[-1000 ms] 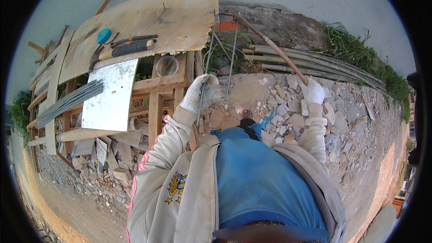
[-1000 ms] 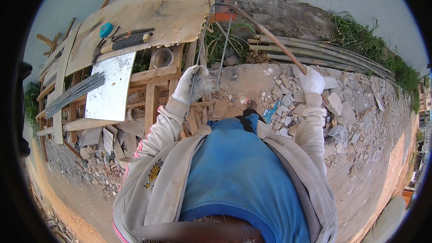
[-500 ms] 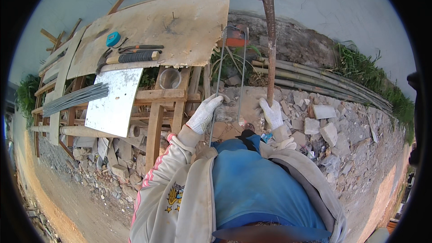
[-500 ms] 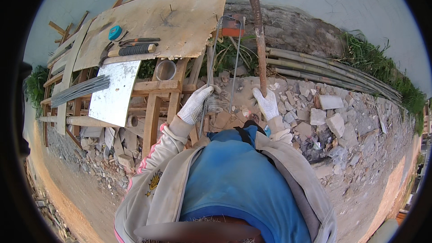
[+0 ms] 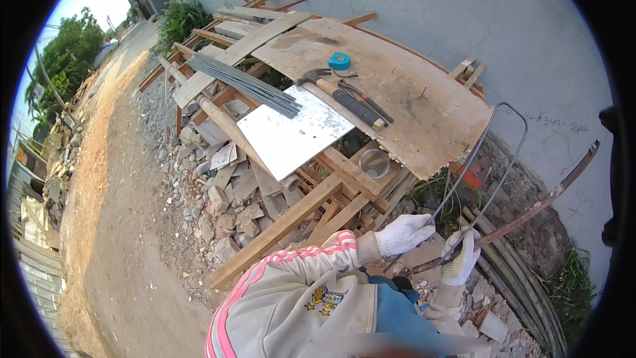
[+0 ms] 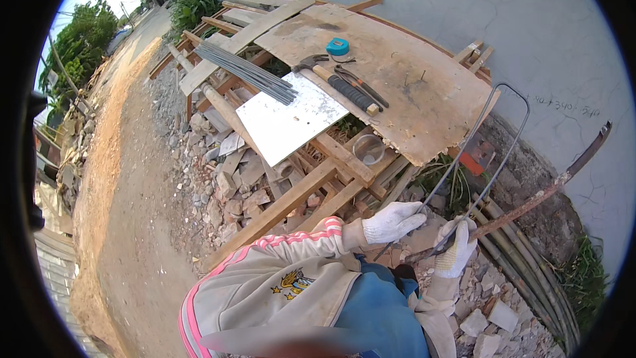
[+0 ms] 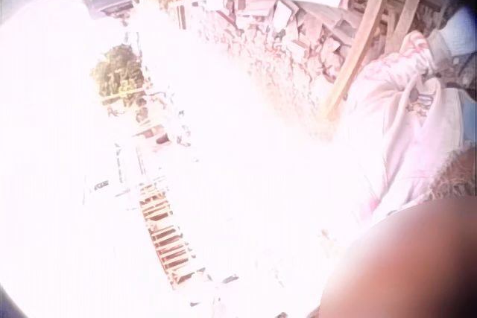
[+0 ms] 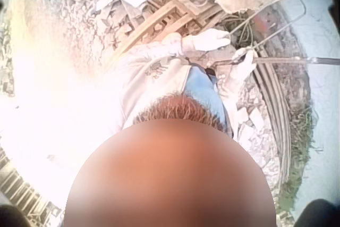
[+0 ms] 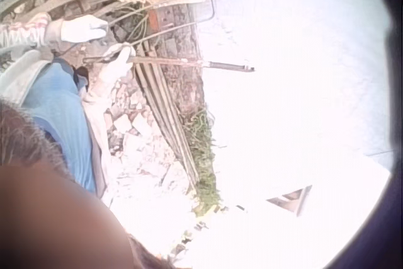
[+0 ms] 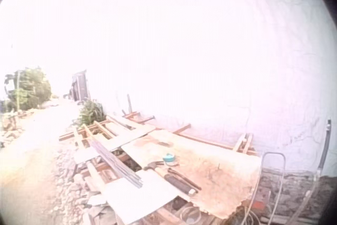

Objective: The person bends metal rods into U-shapes using a manual bender and a wooden workbench. They repeatedly position each rod, apply force to bend it, and place the finished pieces aside.

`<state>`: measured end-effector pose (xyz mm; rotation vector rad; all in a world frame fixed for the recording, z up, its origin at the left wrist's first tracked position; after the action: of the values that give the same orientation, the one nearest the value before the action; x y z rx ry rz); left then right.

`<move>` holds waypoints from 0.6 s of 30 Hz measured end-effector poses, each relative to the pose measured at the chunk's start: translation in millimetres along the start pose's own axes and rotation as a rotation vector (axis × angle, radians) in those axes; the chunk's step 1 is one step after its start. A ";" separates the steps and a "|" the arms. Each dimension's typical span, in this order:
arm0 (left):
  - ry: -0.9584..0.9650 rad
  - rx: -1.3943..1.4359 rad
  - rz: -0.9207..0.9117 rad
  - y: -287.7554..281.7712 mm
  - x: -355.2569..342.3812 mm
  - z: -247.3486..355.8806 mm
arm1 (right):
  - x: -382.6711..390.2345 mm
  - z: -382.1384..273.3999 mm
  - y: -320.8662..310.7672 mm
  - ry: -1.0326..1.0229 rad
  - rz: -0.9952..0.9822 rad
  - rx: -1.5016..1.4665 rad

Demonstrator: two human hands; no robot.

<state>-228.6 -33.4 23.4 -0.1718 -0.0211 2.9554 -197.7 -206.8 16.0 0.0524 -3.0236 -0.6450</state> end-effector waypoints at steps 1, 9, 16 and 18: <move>-0.050 0.032 0.008 7.1 -10.0 -7.7 | -6.6 -13.1 3.6 -0.021 -0.083 -0.047; 0.139 -0.081 0.108 54.7 -105.7 6.5 | -56.2 -74.3 -2.7 -0.061 -0.191 0.240; 0.014 0.877 0.228 -12.6 -218.3 19.9 | -125.5 -128.9 -63.7 -0.024 -0.205 0.712; 0.062 0.968 0.298 -38.1 -229.4 27.3 | -145.9 -131.8 -69.6 -0.036 -0.241 0.853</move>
<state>-0.7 -37.4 77.6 -0.1262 1.4962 2.8404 -43.1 -317.6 101.7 0.4347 -3.0903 0.6762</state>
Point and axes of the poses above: each hand's wrist, its own x-axis away from the middle knuckle, its own y-axis out of the palm, z = x × y, the point moved 10 cm from there along -x, towards the middle knuckle, and after that the axes turned 6 degrees about x, right-handed, at the moved point
